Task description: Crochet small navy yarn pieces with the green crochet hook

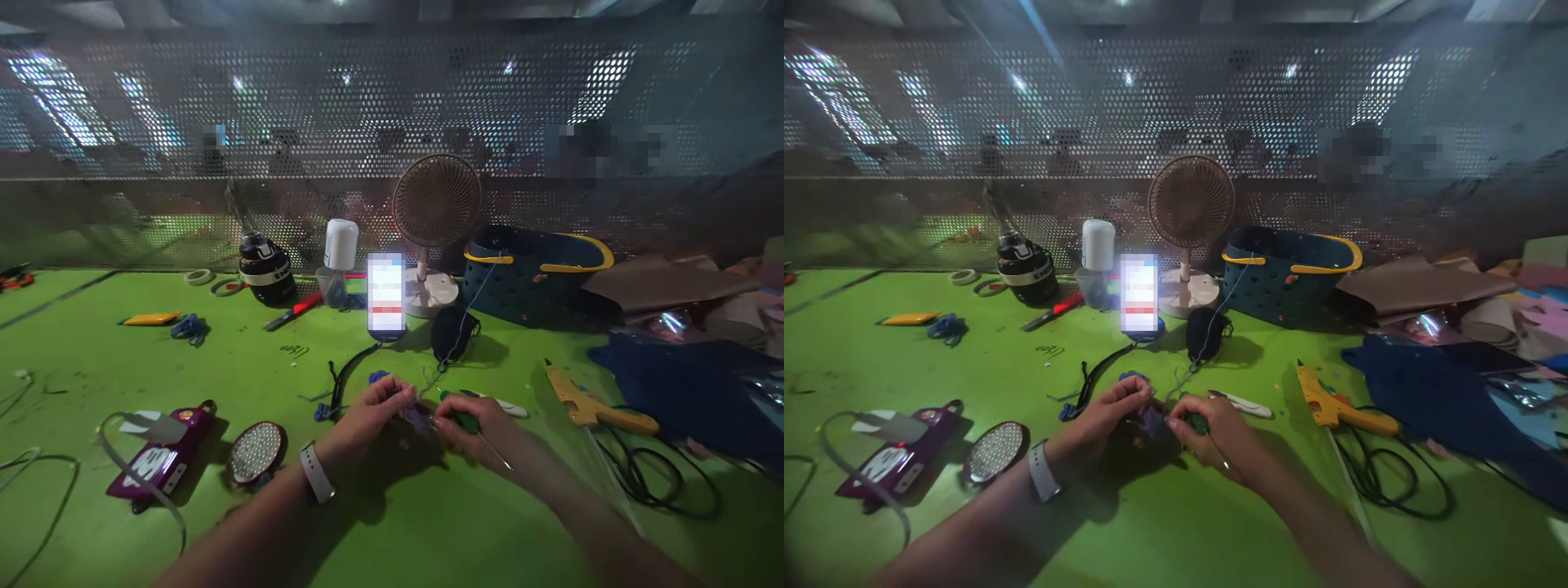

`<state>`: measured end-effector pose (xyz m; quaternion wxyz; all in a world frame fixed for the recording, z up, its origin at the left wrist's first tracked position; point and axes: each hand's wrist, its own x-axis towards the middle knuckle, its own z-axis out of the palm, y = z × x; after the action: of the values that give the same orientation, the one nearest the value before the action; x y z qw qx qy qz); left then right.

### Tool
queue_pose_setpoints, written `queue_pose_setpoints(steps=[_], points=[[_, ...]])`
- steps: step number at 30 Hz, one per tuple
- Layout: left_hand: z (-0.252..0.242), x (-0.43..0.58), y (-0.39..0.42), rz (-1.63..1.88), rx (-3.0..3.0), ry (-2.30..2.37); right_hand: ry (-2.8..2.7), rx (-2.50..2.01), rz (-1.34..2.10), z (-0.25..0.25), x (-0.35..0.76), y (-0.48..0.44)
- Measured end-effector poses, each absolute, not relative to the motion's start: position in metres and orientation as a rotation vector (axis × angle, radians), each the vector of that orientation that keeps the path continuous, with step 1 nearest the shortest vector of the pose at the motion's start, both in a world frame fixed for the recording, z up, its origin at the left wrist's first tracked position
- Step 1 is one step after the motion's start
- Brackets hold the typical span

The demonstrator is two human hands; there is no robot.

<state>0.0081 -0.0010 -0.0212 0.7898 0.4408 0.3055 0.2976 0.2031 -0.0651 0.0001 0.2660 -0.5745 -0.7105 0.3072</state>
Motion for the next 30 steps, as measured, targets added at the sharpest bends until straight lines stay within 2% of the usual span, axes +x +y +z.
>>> queue_pose_setpoints(steps=[5, 11, 15, 19, 25, 30], points=[[-0.029, 0.008, 0.003, 0.578, 1.107, 0.578, -1.843, -1.553, 0.797, 0.004, 0.199, -0.066], [-0.038, 0.003, 0.012, 0.609, 1.390, 0.749, -1.902, -1.708, 0.581, 0.003, 0.212, -0.061], [-0.025, -0.005, 0.015, 0.678, 1.568, 0.878, -2.144, -1.763, 0.694, 0.006, 0.229, -0.067], [-0.012, -0.005, 0.005, 0.641, 2.017, 0.947, -2.258, -1.700, 0.762, 0.008, 0.242, -0.070], [-0.021, 0.004, -0.012, 0.424, 1.969, 0.926, -2.171, -1.839, 0.565, 0.005, 0.235, -0.059], [-0.029, 0.005, -0.004, 0.427, 1.852, 0.877, -2.109, -1.683, 0.716, -0.001, 0.217, -0.060]])
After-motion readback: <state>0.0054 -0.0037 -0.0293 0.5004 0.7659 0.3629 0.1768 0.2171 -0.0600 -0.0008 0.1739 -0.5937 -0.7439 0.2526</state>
